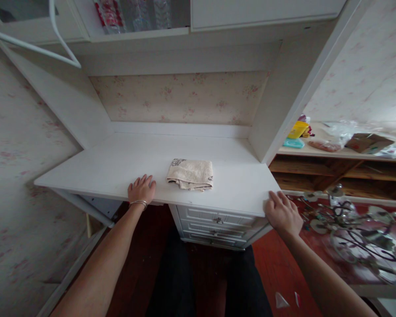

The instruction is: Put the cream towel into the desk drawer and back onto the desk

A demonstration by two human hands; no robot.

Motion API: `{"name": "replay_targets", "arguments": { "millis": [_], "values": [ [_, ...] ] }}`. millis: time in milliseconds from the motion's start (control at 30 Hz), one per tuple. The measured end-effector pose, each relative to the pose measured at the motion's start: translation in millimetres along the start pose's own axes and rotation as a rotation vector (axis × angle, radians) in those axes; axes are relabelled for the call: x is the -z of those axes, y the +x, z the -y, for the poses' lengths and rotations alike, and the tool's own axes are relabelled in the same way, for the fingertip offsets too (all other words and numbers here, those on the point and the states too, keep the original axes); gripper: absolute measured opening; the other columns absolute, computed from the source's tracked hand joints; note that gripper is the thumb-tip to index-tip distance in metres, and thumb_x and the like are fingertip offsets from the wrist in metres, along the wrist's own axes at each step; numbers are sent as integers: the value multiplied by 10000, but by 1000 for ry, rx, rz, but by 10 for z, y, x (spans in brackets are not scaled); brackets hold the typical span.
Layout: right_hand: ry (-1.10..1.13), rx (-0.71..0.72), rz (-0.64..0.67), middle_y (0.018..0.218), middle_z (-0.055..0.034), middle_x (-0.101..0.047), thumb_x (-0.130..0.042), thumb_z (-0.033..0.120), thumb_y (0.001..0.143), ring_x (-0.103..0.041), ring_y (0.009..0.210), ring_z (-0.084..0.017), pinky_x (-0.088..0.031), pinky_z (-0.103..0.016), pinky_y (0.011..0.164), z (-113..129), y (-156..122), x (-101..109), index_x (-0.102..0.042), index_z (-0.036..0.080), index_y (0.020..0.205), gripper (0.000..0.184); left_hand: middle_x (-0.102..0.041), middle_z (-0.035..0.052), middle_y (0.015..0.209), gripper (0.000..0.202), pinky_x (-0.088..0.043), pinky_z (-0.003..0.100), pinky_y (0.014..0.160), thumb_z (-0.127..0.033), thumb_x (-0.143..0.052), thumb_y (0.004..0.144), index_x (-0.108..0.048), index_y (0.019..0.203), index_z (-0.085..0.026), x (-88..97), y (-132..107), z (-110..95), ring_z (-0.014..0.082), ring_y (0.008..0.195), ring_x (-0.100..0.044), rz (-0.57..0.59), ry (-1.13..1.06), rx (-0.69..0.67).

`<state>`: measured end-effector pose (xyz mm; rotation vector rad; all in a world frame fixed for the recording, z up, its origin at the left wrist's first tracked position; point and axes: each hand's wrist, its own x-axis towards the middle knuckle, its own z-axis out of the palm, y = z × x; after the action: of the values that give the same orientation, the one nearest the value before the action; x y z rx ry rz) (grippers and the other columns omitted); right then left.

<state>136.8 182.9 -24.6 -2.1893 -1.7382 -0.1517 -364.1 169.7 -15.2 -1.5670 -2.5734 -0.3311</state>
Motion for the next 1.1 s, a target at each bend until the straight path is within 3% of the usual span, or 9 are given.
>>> {"name": "replay_targets", "arguments": {
  "millis": [833, 967, 1033, 1100],
  "values": [
    [31, -27, 60, 1454, -36, -417, -274, 384, 923, -426, 1249, -283, -402, -436, 979, 40, 6, 57, -493, 320, 1353, 487, -386, -30, 1492, 522, -217, 487, 1112, -495, -257, 920, -473, 1365, -329, 4, -1, 4, 243, 1359, -331, -13, -9, 6],
    [55, -77, -57, 1421, -109, -410, -303, 388, 913, -470, 1193, -312, -389, -485, 962, 100, -74, 95, -505, 237, 1313, 473, -398, -33, 1485, 501, -211, 480, 1113, -493, -285, 918, -481, 1354, -345, 3, 4, 1, 239, 1355, -335, -21, -19, 13],
    [75, 27, -166, 1387, -135, -440, -315, 387, 919, -456, 1209, -308, -309, -504, 1037, 160, -236, 107, -518, 187, 1267, 450, -402, -34, 1483, 490, -208, 476, 1113, -487, -299, 917, -482, 1350, -352, 3, 7, -2, 234, 1353, -336, -24, -23, 18],
    [124, 282, -179, 1311, -127, -516, -334, 385, 930, -451, 1218, -290, -225, -492, 1097, 258, -484, 97, -564, 188, 1176, 390, -410, -34, 1477, 483, -210, 473, 1112, -486, -308, 916, -484, 1346, -355, 3, 10, -4, 231, 1346, -343, -28, -23, 19]
  ]
}}
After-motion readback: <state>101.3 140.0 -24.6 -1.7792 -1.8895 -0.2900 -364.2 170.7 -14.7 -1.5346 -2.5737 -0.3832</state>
